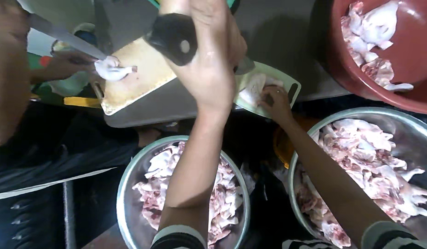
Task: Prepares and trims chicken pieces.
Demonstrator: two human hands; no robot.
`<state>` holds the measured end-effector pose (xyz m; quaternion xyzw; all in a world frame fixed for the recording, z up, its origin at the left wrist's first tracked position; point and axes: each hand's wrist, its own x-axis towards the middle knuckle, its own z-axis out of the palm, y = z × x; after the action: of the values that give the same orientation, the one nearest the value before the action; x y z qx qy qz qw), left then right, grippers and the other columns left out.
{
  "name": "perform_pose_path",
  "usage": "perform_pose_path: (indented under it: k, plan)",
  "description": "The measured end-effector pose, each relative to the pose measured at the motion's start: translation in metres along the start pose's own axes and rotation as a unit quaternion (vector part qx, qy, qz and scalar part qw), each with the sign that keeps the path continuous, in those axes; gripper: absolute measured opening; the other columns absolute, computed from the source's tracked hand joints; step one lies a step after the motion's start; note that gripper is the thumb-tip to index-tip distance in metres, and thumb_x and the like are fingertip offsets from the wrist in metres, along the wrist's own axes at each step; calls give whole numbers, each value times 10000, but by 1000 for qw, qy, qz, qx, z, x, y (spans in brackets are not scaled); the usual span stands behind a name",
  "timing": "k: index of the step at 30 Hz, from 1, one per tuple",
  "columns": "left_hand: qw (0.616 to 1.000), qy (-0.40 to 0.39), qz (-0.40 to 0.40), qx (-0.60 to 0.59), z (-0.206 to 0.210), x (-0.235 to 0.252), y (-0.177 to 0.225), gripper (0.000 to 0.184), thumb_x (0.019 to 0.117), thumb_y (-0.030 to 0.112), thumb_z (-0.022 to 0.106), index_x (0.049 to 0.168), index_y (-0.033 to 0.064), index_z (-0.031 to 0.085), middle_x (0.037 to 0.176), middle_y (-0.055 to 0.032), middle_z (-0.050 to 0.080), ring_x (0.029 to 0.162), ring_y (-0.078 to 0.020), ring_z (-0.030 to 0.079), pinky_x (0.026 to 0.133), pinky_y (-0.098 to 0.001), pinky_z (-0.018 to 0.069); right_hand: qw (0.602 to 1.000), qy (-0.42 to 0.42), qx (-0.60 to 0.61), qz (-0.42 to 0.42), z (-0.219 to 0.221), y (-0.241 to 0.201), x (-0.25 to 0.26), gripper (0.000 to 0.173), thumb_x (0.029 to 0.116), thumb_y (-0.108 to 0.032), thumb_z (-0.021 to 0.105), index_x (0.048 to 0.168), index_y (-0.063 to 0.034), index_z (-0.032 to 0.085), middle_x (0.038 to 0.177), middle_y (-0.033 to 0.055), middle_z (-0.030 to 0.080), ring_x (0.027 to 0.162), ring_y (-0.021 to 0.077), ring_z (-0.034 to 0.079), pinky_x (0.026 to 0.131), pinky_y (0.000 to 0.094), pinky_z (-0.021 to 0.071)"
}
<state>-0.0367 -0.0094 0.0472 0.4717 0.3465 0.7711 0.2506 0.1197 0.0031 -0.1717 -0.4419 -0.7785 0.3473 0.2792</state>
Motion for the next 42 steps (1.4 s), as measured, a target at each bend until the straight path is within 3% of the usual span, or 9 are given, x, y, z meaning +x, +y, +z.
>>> perform_pose_path:
  k: [6,11,14,17,19,26,30,33,42]
  plan:
    - [993,23,-75,86,-24,-40,-81,372,1080,222,464,708,203,467,514,119,375,426,-20,371,426,-219,362,1000,-21,10,19,-4,-1,4,255,917,-189,765,1089,-6,723,1202,183,696,1241,397,586,1122,580,402]
    - [997,48,-39,40,-33,-38,-52,389,1090,214,456,701,202,471,501,104,384,428,-38,397,441,-229,398,998,-34,11,47,-7,-11,5,299,935,-189,742,1128,33,693,1183,218,685,1222,412,592,1111,577,418]
    - [996,89,-4,9,-38,-39,-19,436,1106,211,392,673,212,434,474,103,372,409,-40,400,438,-219,402,988,-13,-28,153,-8,-42,17,520,992,-373,655,1223,91,615,1141,275,675,1152,453,617,1066,631,420]
    - [990,143,14,12,-43,-53,6,461,1118,222,324,667,207,419,455,92,355,389,-47,396,435,-216,416,962,29,-82,260,9,-71,35,838,896,-614,690,1379,53,533,1330,319,582,1289,512,514,1073,702,355]
    - [984,175,-7,37,-48,-68,19,499,1123,275,290,639,215,397,457,87,342,389,-51,380,445,-205,406,953,47,-113,277,28,-78,43,922,851,-585,748,1479,24,458,1442,339,496,1367,534,435,1098,716,313]
    - [972,229,-7,48,-64,-93,34,540,1123,280,256,601,210,379,438,76,337,370,-71,386,431,-229,418,961,-67,-154,221,23,-84,63,720,842,-252,785,1450,-3,491,1365,297,580,1350,495,475,1088,718,319]
    - [972,229,-7,41,-64,-96,40,536,1121,298,283,602,215,387,438,79,343,371,-68,393,435,-227,429,974,-160,-151,61,-3,-56,48,622,866,-199,787,1423,-36,565,1362,271,600,1332,492,490,1095,719,312]
    - [978,205,-3,31,-53,-87,45,532,1120,287,276,603,218,379,438,80,349,374,-59,394,440,-213,420,977,-150,-152,-6,-12,-34,14,537,902,-188,764,1403,-74,609,1313,235,647,1285,463,547,1113,675,357]
    - [998,56,16,10,0,-30,41,433,1081,165,401,651,213,391,469,103,325,397,-29,349,398,-205,346,994,-88,-65,2,-7,-17,-35,400,895,-104,768,1270,-10,665,1342,215,625,1326,397,546,1088,558,473]
